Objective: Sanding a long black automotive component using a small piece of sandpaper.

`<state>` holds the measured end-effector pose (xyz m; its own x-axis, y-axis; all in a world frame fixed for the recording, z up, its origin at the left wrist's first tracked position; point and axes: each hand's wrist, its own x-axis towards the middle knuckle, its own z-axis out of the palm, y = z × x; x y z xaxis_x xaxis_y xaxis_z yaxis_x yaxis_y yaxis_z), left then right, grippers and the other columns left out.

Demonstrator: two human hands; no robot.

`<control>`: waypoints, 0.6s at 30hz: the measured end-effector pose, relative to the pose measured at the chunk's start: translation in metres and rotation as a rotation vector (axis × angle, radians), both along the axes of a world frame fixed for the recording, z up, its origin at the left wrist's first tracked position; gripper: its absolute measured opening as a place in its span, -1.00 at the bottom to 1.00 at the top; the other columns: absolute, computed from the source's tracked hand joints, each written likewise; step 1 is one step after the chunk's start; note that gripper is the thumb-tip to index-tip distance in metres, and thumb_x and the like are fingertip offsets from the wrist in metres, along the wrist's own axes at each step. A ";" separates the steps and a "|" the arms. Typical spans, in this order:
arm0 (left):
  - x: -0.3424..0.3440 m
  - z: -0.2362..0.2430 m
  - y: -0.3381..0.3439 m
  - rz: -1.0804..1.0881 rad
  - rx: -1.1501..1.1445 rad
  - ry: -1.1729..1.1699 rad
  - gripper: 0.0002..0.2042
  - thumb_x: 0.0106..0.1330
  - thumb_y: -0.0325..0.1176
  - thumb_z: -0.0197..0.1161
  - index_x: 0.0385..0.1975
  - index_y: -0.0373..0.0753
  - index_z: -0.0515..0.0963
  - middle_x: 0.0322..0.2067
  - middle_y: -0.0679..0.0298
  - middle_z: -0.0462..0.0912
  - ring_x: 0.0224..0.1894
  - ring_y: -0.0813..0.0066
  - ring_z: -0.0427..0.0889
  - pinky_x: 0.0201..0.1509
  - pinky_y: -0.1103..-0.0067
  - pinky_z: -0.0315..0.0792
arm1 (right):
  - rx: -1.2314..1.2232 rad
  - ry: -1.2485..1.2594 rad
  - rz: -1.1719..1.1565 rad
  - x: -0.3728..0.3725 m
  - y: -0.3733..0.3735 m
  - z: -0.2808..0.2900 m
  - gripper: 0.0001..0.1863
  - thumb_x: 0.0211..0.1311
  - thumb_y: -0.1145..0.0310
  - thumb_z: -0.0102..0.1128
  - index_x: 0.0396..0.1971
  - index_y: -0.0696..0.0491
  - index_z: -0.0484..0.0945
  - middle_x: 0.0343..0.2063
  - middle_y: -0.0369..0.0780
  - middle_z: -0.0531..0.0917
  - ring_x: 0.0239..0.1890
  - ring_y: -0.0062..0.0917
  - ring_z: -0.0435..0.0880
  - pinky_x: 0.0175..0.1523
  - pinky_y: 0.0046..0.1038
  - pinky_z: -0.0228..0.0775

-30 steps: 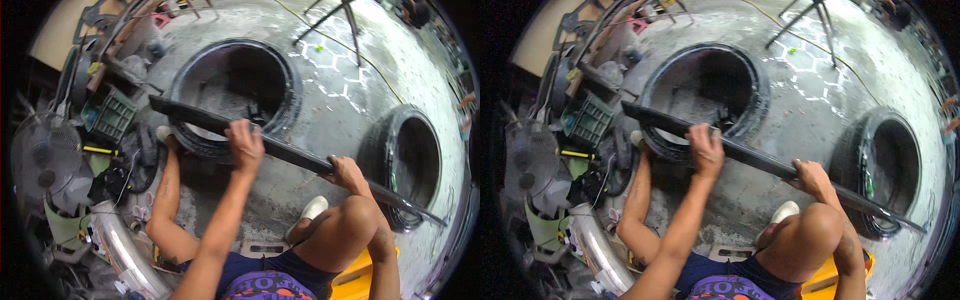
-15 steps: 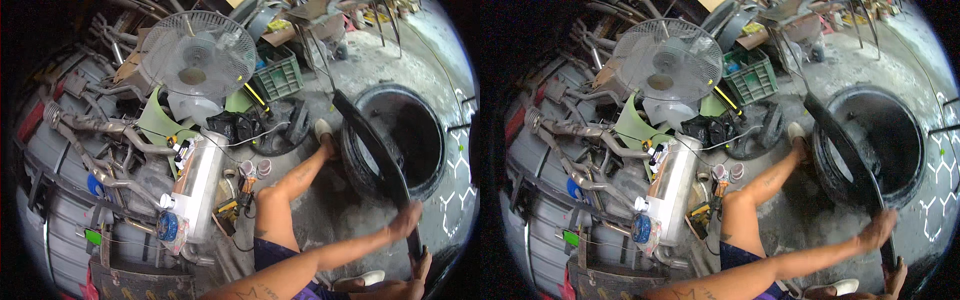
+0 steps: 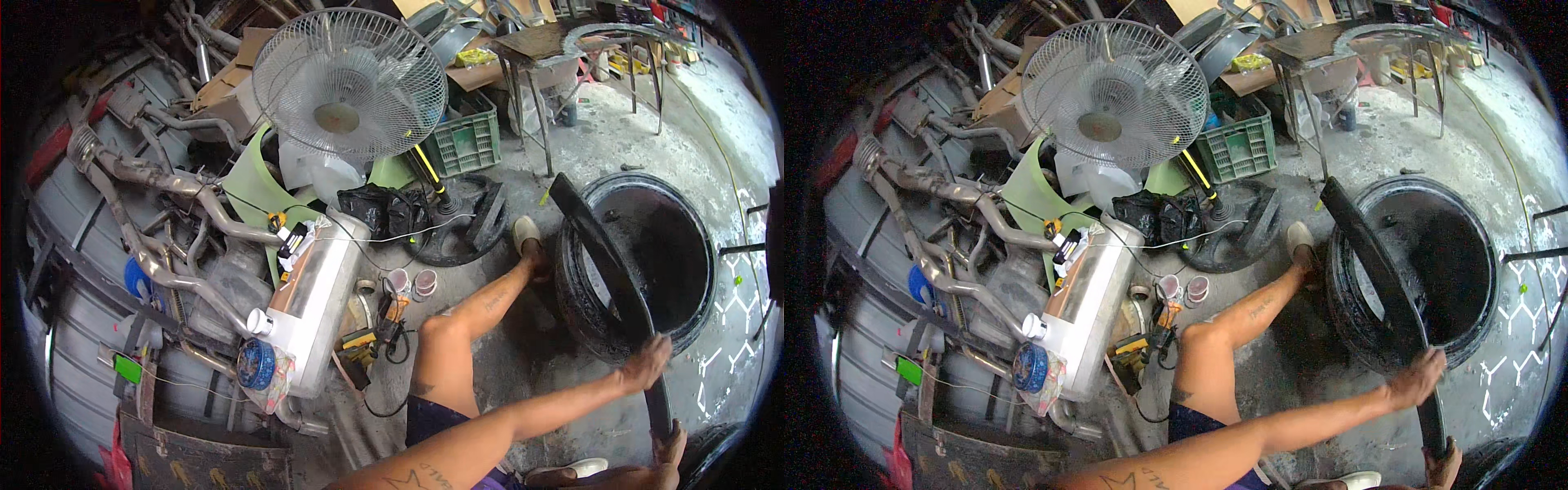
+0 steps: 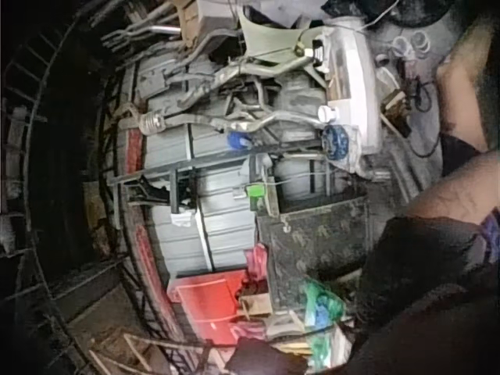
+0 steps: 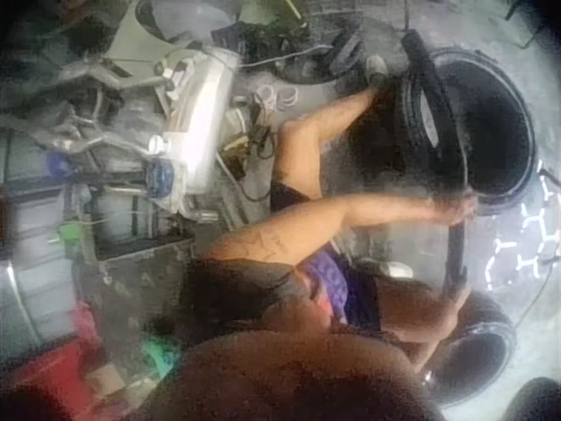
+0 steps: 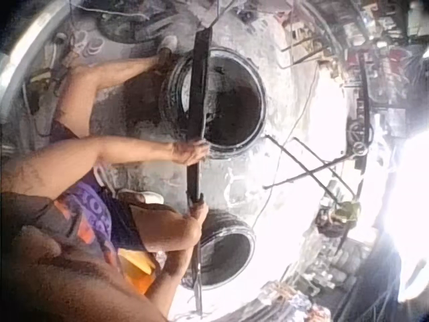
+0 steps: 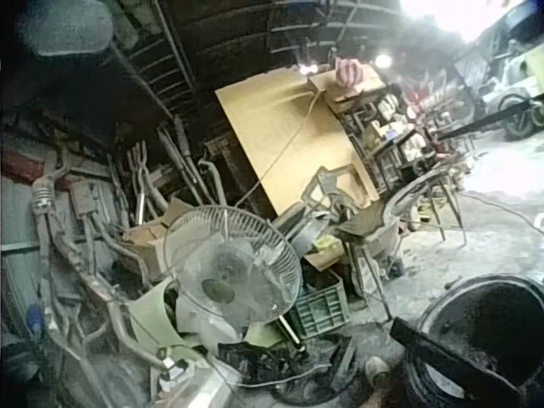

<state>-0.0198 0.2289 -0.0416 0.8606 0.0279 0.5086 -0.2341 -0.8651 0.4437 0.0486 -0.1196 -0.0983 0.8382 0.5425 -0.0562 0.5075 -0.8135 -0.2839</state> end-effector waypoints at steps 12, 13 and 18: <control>-0.029 0.048 0.041 0.234 -0.117 0.072 -0.47 0.39 -0.26 0.18 0.19 -0.60 0.38 0.19 -0.25 0.39 0.29 -0.18 0.31 0.44 0.16 0.17 | 0.300 0.358 -0.135 -0.034 0.012 0.050 -0.02 -0.42 0.23 0.76 0.13 0.26 0.46 -0.21 0.09 0.66 -0.10 -0.03 0.67 -0.01 -0.15 0.50; -0.029 0.047 0.042 0.239 -0.163 0.075 -0.52 0.37 -0.30 0.17 0.14 -0.59 0.42 0.15 -0.22 0.41 0.23 -0.15 0.35 0.37 0.15 0.23 | 0.308 0.421 -0.149 -0.034 0.018 0.043 -0.02 -0.43 0.24 0.76 0.12 0.26 0.46 -0.21 0.09 0.67 -0.11 -0.03 0.67 -0.02 -0.16 0.51; -0.009 0.048 0.083 0.310 -0.122 -0.063 -0.82 0.16 -0.48 0.16 -0.27 -0.43 0.51 -0.20 -0.09 0.50 -0.11 -0.08 0.46 -0.03 0.18 0.33 | 0.484 0.648 -0.233 -0.034 0.060 0.074 -0.21 -0.24 0.35 0.62 0.09 0.24 0.48 -0.20 -0.04 0.66 -0.13 -0.12 0.70 -0.15 -0.19 0.58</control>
<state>-0.0293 0.3117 0.0061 0.7684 0.3473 0.5376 0.0011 -0.8407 0.5414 0.0151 -0.0599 -0.0239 0.8141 0.4473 -0.3704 -0.0422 -0.5906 -0.8059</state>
